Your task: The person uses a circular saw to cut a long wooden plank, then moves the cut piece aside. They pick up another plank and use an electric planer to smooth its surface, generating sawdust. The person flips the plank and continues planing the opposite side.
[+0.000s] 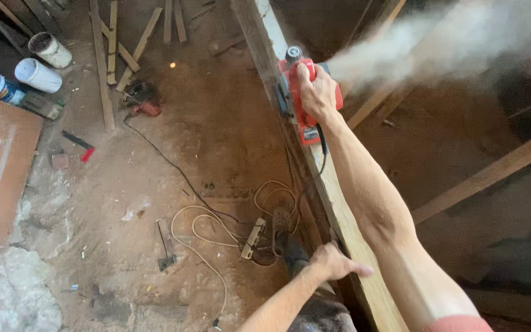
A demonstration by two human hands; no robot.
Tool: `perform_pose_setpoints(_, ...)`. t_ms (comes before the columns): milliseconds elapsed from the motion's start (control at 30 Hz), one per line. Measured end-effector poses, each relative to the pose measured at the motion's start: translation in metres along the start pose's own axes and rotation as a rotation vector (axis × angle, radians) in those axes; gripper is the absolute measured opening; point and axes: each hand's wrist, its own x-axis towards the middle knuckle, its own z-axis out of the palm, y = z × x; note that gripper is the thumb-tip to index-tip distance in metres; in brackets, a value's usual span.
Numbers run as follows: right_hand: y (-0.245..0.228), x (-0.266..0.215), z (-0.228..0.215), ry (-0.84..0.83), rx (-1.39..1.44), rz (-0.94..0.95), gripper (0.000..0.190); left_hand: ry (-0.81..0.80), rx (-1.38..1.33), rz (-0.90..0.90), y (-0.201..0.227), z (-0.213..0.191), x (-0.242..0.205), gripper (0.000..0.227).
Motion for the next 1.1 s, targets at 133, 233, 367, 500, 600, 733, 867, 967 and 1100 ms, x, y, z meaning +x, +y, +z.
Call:
perform_pose_setpoints(133,0.016,0.045,0.025,0.021,0.075,-0.192,0.051,-0.036,0.021,0.069,-0.011,-0.001,0.011,0.144)
perform_pose_setpoints(233,0.01,0.043,0.017,-0.1,0.099,-0.165,0.051,-0.054,0.019,0.088,-0.014,0.0,0.013,0.137)
perform_pose_setpoints(367,0.0,0.004,-0.01,-0.259,0.165,0.141,0.055,0.051,-0.026,0.176,-0.029,0.003,0.005,0.147)
perform_pose_setpoints(500,-0.002,-0.064,-0.059,-0.229,0.11,-0.131,0.051,-0.047,-0.21,0.198,-0.041,-0.001,-0.012,0.138)
perform_pose_setpoints(600,0.001,-0.139,-0.109,-0.154,-0.221,-0.876,0.053,-0.016,-0.209,0.322,-0.061,-0.002,-0.034,0.113)
perform_pose_setpoints(733,-0.002,-0.276,-0.177,-0.289,0.106,-0.013,0.051,-0.028,-0.239,0.234,-0.094,0.002,-0.032,0.06)
perform_pose_setpoints(867,-0.005,-0.399,-0.235,-0.257,0.306,0.511,0.054,0.08,-0.253,0.245,-0.13,0.014,-0.014,0.047)
perform_pose_setpoints(967,0.005,-0.422,-0.247,-0.228,0.318,0.467,0.053,0.091,-0.255,0.249,-0.146,0.022,-0.001,0.046)
perform_pose_setpoints(1100,0.011,-0.388,-0.226,-0.179,0.3,0.467,0.048,0.168,-0.266,0.231,-0.146,0.02,0.011,0.049)
